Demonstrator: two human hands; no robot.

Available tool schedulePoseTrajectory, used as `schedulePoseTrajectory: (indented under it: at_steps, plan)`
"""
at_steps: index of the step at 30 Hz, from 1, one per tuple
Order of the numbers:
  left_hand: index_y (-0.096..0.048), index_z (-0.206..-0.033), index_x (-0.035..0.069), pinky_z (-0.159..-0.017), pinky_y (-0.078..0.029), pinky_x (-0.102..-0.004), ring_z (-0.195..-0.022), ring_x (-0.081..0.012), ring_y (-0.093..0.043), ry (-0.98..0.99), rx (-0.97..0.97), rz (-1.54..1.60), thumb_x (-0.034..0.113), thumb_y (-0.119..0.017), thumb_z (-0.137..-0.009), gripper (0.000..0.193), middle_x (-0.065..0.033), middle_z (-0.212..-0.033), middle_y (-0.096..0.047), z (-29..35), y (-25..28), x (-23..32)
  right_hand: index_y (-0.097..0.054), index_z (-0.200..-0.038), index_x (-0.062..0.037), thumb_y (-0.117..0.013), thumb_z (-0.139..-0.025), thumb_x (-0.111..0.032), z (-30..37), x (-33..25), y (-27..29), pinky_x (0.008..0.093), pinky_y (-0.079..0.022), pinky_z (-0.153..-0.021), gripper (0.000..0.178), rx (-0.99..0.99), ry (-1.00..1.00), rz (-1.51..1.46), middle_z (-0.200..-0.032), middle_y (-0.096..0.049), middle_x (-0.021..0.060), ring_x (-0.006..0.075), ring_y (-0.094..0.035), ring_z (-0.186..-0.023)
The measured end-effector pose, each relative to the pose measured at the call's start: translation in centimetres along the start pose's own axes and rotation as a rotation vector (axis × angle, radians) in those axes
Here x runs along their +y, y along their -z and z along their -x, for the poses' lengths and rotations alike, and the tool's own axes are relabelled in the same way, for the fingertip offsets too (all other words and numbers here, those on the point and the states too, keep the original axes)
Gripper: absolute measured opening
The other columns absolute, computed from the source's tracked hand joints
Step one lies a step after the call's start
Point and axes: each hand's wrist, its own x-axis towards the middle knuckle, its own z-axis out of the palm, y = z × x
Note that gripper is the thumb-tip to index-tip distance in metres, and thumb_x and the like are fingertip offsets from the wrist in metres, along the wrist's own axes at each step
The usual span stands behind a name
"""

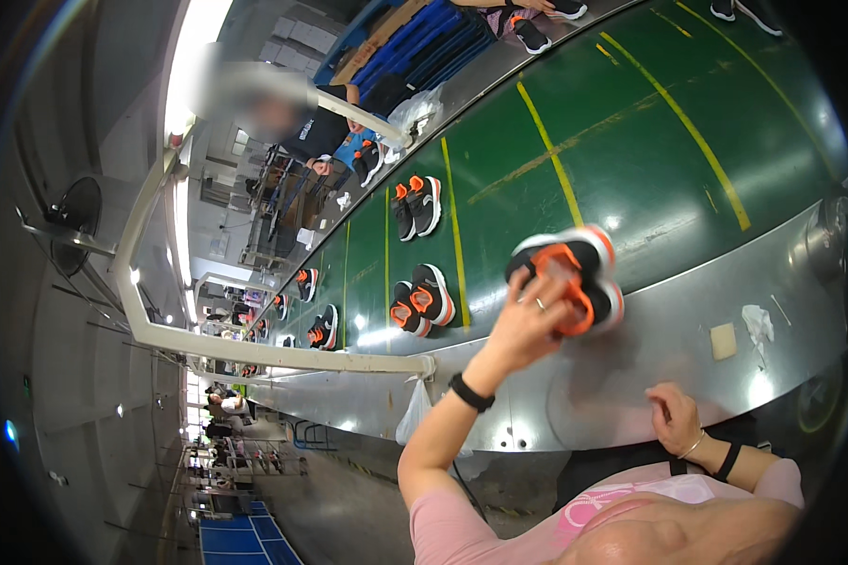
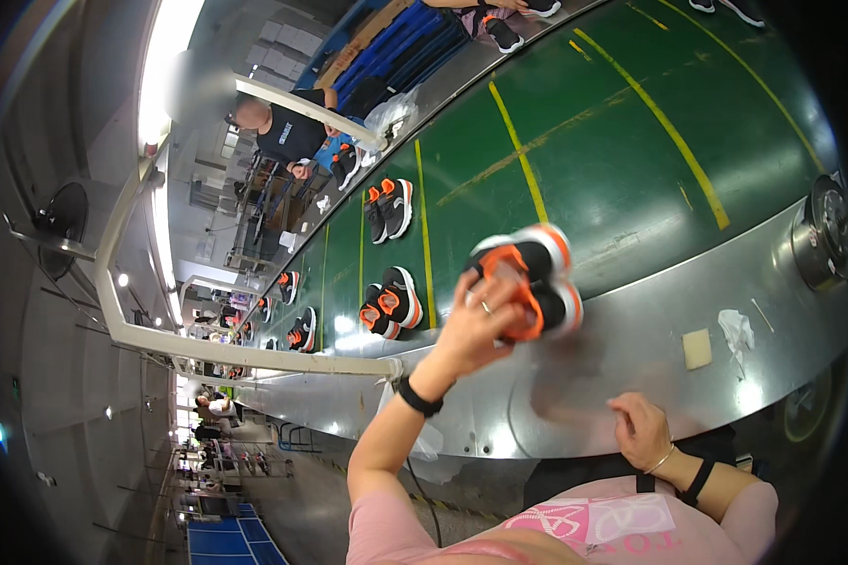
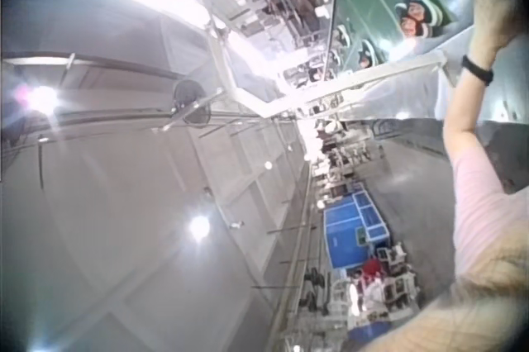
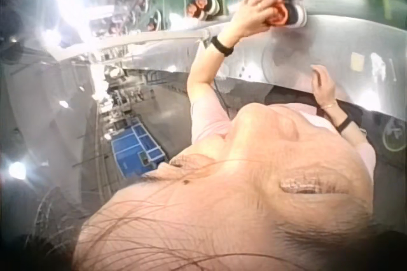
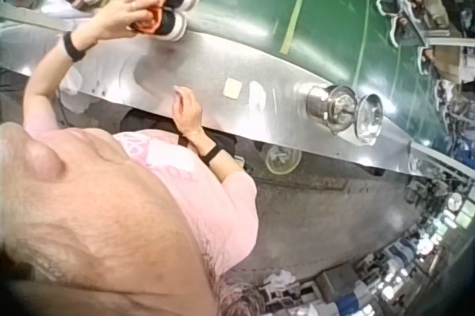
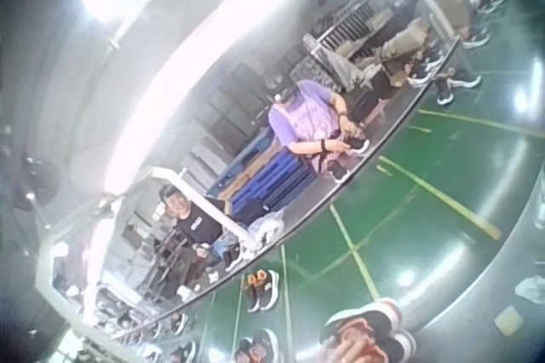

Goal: Inspect and clean shoes on a conveyor belt in a shoe manufacturing facility.

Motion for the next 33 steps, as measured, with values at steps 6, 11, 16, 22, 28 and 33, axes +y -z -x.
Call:
schedulePoseTrajectory:
  at_steps: [6, 11, 16, 22, 28, 33]
  plan:
    - [-0.067, -0.112, 0.014, -0.12, -0.022, -0.0492, -0.146, -0.0223, -0.03, -0.322, -0.298, -0.139, 0.012, -0.066, -0.076, 0.037, -0.003, -0.156, -0.037, 6.5, -2.8, 10.1, -0.055, -0.12, -0.0006, -0.051, -0.09, 0.001, 1.0, 1.4, 0.3, 0.027, -0.044, -0.072, 0.03, 0.153, -0.017, -0.116, -0.111, -0.054, 0.0125, 0.018, -0.052, -0.084]
    - [-0.067, -0.113, 0.015, -0.118, -0.026, -0.0489, -0.145, -0.0256, -0.03, -0.044, -0.291, -0.043, 0.005, -0.067, -0.075, 0.04, -0.001, -0.158, -0.034, 8.2, -2.8, 14.0, -0.054, -0.123, -0.0021, -0.054, -0.091, -0.009, 0.5, 0.9, 0.8, 0.0277, -0.045, -0.07, 0.033, 0.037, -0.077, -0.116, -0.108, -0.056, 0.0104, 0.018, -0.052, -0.078]
    - [-0.061, -0.118, 0.01, -0.111, -0.033, -0.0493, -0.133, -0.0386, -0.038, 0.413, 0.172, 0.403, -0.003, -0.065, -0.076, 0.043, -0.0107, -0.151, -0.04, 10.9, -6.3, 16.6, -0.047, -0.135, -0.0049, -0.065, -0.085, -0.019, -1.1, 0.1, 0.6, 0.0319, -0.046, -0.082, 0.054, -0.022, -0.114, -0.159, -0.122, -0.052, 0.013, 0.0218, -0.052, -0.092]
    - [-0.037, -0.143, 0.003, -0.089, -0.052, -0.0355, -0.121, -0.0269, -0.051, 1.077, 0.501, 0.846, 0.02, -0.068, -0.094, 0.06, -0.0187, -0.135, -0.05, 13.0, -14.4, 19.4, -0.046, -0.138, -0.0061, -0.069, -0.079, -0.016, -3.5, 0.7, -1.8, 0.0422, -0.039, -0.103, 0.064, -0.035, 0.031, 0.028, -0.132, -0.047, 0.0166, 0.0339, -0.049, -0.116]
    - [-0.033, -0.147, 0.005, -0.087, -0.053, -0.0325, -0.102, -0.0202, -0.064, 1.198, 0.562, 1.086, 0.012, -0.072, -0.087, 0.071, -0.019, -0.123, -0.058, 10.9, -15.7, 19.3, -0.047, -0.138, -0.0059, -0.066, -0.078, -0.012, -3.5, 2.5, -1.7, 0.0433, -0.038, -0.106, 0.064, -0.065, -0.03, -0.024, -0.136, -0.047, 0.0184, 0.0359, -0.047, -0.121]
    - [-0.038, -0.145, 0.006, -0.086, -0.053, -0.031, -0.102, -0.018, -0.065, 1.178, 0.497, 1.128, 0.005, -0.07, -0.085, 0.068, -0.016, -0.123, -0.059, 10.2, -13.2, 18.9, -0.051, -0.136, -0.004, -0.062, -0.077, -0.008, -3.5, 1.5, -0.9, 0.0368, -0.045, -0.098, 0.06, -0.061, -0.163, -0.117, -0.125, -0.056, 0.0152, 0.0274, -0.055, -0.112]
